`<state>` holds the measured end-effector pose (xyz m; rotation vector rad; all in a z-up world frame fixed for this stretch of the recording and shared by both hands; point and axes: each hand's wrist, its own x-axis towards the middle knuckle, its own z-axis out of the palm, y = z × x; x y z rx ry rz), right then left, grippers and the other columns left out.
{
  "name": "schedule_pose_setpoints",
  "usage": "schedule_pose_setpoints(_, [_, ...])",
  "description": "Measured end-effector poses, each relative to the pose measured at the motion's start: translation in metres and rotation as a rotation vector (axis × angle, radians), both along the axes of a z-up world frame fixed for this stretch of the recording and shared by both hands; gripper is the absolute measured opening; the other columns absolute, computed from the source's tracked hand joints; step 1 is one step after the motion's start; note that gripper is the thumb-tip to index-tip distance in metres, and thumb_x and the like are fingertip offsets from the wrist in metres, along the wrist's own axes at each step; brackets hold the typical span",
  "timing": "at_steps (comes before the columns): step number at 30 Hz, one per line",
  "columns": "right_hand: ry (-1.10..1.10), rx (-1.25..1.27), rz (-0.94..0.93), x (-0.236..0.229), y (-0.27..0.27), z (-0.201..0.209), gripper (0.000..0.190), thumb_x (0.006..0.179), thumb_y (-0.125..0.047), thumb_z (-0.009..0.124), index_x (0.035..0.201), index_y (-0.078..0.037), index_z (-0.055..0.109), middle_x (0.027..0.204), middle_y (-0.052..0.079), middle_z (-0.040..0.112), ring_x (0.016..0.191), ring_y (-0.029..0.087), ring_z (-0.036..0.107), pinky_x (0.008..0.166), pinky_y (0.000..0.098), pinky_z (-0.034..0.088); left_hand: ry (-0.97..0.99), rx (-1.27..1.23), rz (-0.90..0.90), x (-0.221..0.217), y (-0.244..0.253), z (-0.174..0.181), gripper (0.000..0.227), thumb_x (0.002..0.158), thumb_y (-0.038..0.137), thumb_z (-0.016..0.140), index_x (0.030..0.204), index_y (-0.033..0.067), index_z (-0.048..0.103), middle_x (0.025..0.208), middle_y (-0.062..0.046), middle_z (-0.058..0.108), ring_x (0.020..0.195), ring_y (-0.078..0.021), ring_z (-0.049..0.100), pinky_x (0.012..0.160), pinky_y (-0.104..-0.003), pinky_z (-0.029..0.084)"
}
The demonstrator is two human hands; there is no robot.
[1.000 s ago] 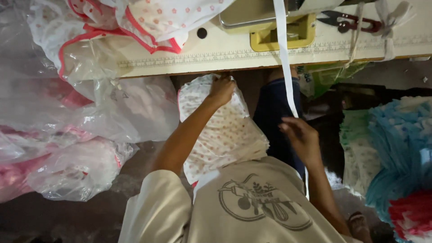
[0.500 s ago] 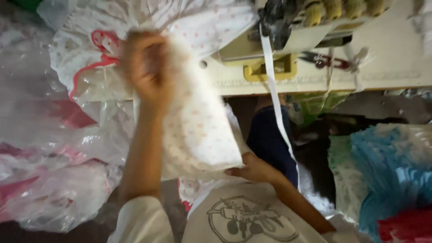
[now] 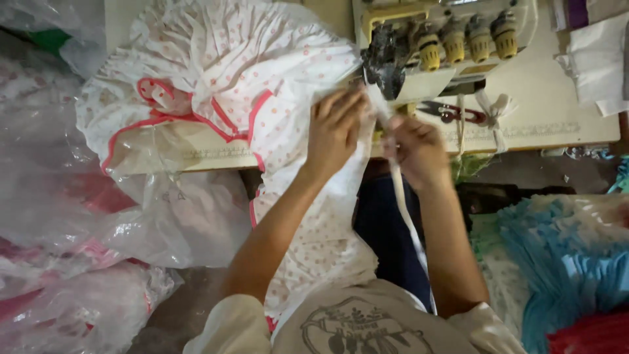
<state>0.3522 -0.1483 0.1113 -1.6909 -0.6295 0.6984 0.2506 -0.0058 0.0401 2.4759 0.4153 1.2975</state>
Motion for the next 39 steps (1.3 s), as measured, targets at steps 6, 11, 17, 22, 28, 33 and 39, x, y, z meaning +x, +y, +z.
schedule_pose_setpoints(6, [0.151,0.388,-0.052,-0.043,-0.043,0.029,0.032,0.100,-0.017,0.053,0.070,-0.004,0.055,0.049,0.017,0.052,0.032,0.021,0.049,0.030,0.0271,0.029,-0.009,0.074,0.102,0.002,-0.006,0.000,0.029,0.099,0.014,0.066,0.128,0.0138,0.070,0.138,0.001,0.066,0.129,-0.0273,0.059,0.101,-0.044,0.042])
schedule_pose_setpoints(11, [0.160,0.231,-0.119,-0.103,-0.085,-0.045,0.017,0.101,-0.001,0.058,0.106,0.008,0.072,0.061,0.016,0.069,0.034,0.015,0.060,0.028,0.0206,0.042,0.054,0.086,0.112,0.006,0.006,-0.010,0.033,0.101,0.022,0.063,0.133,0.0145,0.069,0.142,-0.002,0.064,0.133,-0.0277,0.057,0.109,-0.051,0.036])
schedule_pose_setpoints(17, [0.027,0.000,-0.030,-0.123,-0.142,-0.085,0.019,0.097,-0.008,0.062,0.101,-0.003,0.080,0.044,0.008,0.062,0.033,0.013,0.054,0.036,0.0258,0.045,0.064,0.035,-0.158,-0.054,0.009,0.019,0.027,0.100,0.018,0.069,0.121,0.0026,0.072,0.143,-0.015,0.063,0.131,-0.0360,0.061,0.107,-0.047,0.046])
schedule_pose_setpoints(22, [0.203,0.002,0.125,-0.135,-0.186,-0.192,0.025,0.086,0.002,0.067,0.110,0.006,0.072,0.075,0.030,0.069,0.060,0.040,0.058,0.057,0.0463,0.046,0.733,-0.484,0.226,-0.189,0.027,-0.033,0.028,0.095,0.043,0.070,0.090,0.0175,0.079,0.084,-0.006,0.077,0.083,-0.0344,0.074,0.074,-0.043,0.054])
schedule_pose_setpoints(28, [0.263,-0.197,0.154,-0.083,-0.097,-0.301,0.037,0.090,-0.008,0.066,0.123,0.008,0.063,0.087,0.026,0.066,0.066,0.029,0.063,0.059,0.0428,0.050,0.518,-1.077,0.160,-0.216,0.025,-0.178,0.051,0.088,0.039,0.080,0.120,-0.0004,0.071,0.113,-0.024,0.073,0.108,-0.0438,0.069,0.094,-0.054,0.052])
schedule_pose_setpoints(33, [0.312,-0.152,0.180,-0.085,-0.176,-0.244,0.031,0.081,0.003,0.072,0.111,0.003,0.079,0.085,0.020,0.075,0.077,0.026,0.068,0.071,0.0414,0.058,0.324,-1.013,0.303,-0.270,-0.031,-0.151,0.036,0.098,0.032,0.076,0.117,0.0018,0.072,0.101,-0.017,0.073,0.096,-0.0248,0.070,0.086,-0.042,0.055])
schedule_pose_setpoints(39, [0.654,0.211,0.150,-0.096,-0.167,-0.116,0.033,0.096,-0.011,0.066,0.125,0.005,0.069,0.039,0.002,0.042,0.028,0.007,0.029,0.028,0.0245,0.022,0.056,-1.199,0.438,-0.267,-0.053,-0.025,0.027,0.092,0.035,0.074,0.077,0.0166,0.062,0.069,0.011,0.045,0.068,-0.0041,0.037,0.058,-0.024,0.028])
